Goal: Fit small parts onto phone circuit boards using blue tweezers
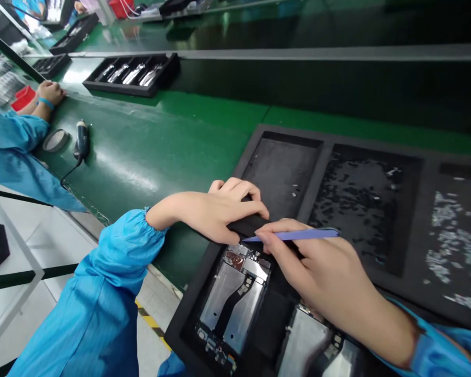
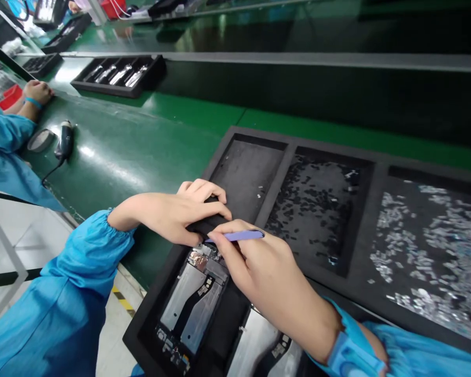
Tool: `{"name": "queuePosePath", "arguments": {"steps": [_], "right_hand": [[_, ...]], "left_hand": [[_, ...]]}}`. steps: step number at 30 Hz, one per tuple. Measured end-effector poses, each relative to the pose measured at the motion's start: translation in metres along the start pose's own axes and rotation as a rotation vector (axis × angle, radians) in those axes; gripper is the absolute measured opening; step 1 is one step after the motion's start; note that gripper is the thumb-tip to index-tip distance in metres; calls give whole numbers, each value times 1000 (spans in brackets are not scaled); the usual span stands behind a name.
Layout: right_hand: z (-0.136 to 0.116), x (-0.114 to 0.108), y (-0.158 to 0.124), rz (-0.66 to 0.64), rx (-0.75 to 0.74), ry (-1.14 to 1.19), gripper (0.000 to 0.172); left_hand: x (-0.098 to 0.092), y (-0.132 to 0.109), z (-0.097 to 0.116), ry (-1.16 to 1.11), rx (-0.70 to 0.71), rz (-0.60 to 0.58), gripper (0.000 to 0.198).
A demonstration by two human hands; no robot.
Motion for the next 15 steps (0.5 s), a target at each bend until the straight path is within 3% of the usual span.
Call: {"name": "queuePosePath", "arguments": {"steps": [15], "right_hand": [[4,3,1,-60,-26,46,18]], "left_hand": [[-1,0,6,19,-37,-17,54]]}}
Point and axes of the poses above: each hand's wrist, its own y-axis towards the middle knuckle, its own x-axis out of the palm, z = x × y, the point moved 4 cm from there along y, towards the middle knuckle, and after that the axes turned 8 degrees about x, right-handed, at the moved point
